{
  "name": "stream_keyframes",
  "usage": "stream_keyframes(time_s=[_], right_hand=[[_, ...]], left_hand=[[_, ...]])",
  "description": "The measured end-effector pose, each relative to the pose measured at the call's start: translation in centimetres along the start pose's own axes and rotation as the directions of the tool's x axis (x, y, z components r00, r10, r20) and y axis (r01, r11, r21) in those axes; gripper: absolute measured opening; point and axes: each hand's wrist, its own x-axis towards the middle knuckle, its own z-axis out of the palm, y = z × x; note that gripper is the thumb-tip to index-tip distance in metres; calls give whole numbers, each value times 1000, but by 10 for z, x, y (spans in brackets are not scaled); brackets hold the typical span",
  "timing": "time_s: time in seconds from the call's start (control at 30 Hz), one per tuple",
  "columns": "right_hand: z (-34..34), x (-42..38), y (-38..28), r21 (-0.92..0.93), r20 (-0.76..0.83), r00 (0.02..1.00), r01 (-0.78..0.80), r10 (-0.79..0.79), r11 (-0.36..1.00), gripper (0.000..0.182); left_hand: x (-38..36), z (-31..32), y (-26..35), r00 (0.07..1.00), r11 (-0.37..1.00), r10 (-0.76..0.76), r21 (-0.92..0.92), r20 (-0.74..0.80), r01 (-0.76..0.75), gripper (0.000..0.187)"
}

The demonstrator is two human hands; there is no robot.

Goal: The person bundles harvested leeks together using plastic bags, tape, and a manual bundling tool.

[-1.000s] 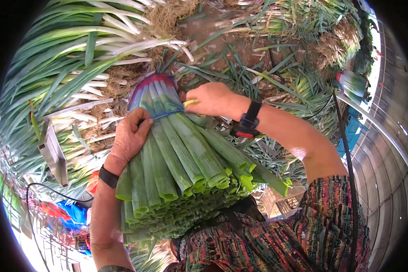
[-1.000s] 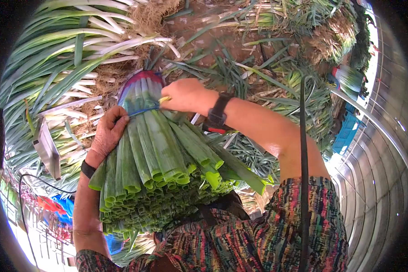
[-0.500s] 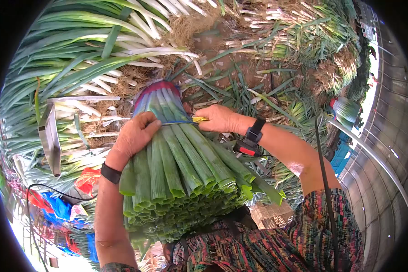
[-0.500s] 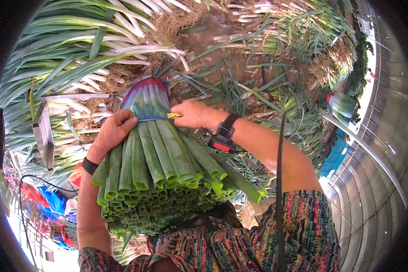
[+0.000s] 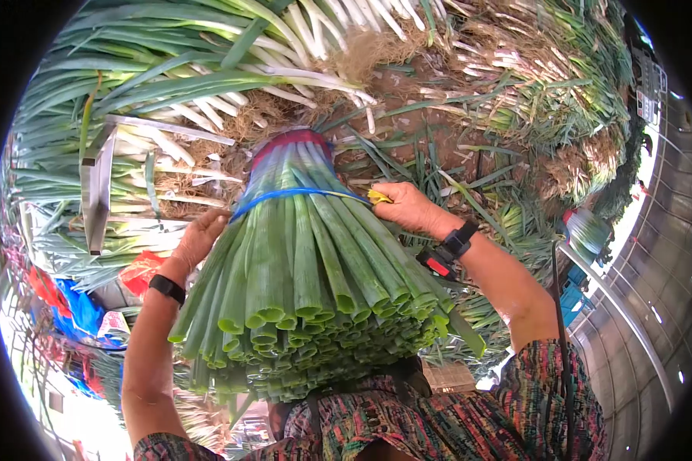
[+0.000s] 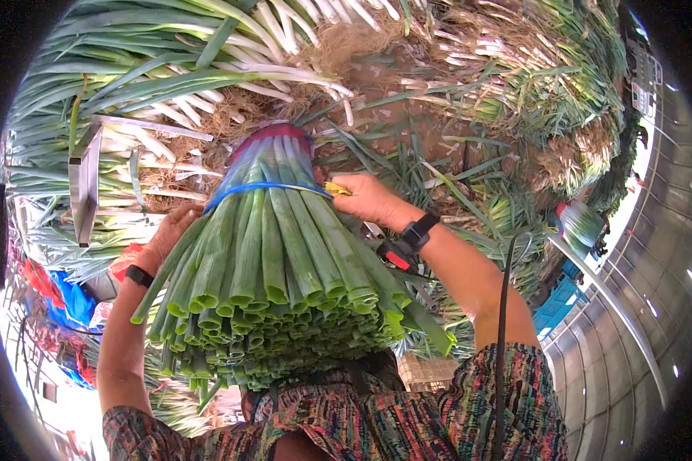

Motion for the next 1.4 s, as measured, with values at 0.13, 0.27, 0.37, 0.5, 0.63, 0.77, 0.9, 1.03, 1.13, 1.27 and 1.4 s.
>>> stream_keyframes(time_s=[0.13,0.27,0.37,0.5,0.63,0.77,0.9,1.03,1.13,1.27,1.4], right_hand=[[7,8,15,45,-45,999,-23,25,999,14],[9,7,5,79,-24,996,-78,81,994,18],[6,6,-1,24,4,992,-128,127,992,21],[5,12,-9,-17,1,991,-132,133,991,23],[5,20,-8,-42,12,992,-124,124,991,25],[8,19,4,-47,-22,994,-110,109,993,26],[7,16,2,-72,-32,997,-78,76,994,24],[16,-21,-14,-89,-66,993,-99,94,991,19],[25,-58,-26,-130,-103,992,-90,77,987,19],[26,-53,-17,-99,-139,987,-97,82,990,17],[10,-41,-14,-69,-137,983,-134,123,989,16]], left_hand=[[-3,12,-46,989,911,-142,-395,-34,117,26],[-1,18,-34,996,918,-85,-390,-25,69,20],[15,17,-47,995,959,-62,-279,-77,38,9],[15,35,-44,989,876,-88,-481,-117,21,5],[-21,38,-4,975,839,-153,-543,-160,43,12],[-80,58,0,956,889,-81,-454,-282,-58,19],[-84,69,36,916,768,-219,-638,-335,-49,34],[-73,72,19,913,860,-240,-509,-330,42,43],[-73,72,20,930,922,-180,-384,-320,46,42],[-70,85,12,932,796,-179,-604,-316,-52,39],[-97,94,44,917,949,-81,-311,-391,-49,34]])
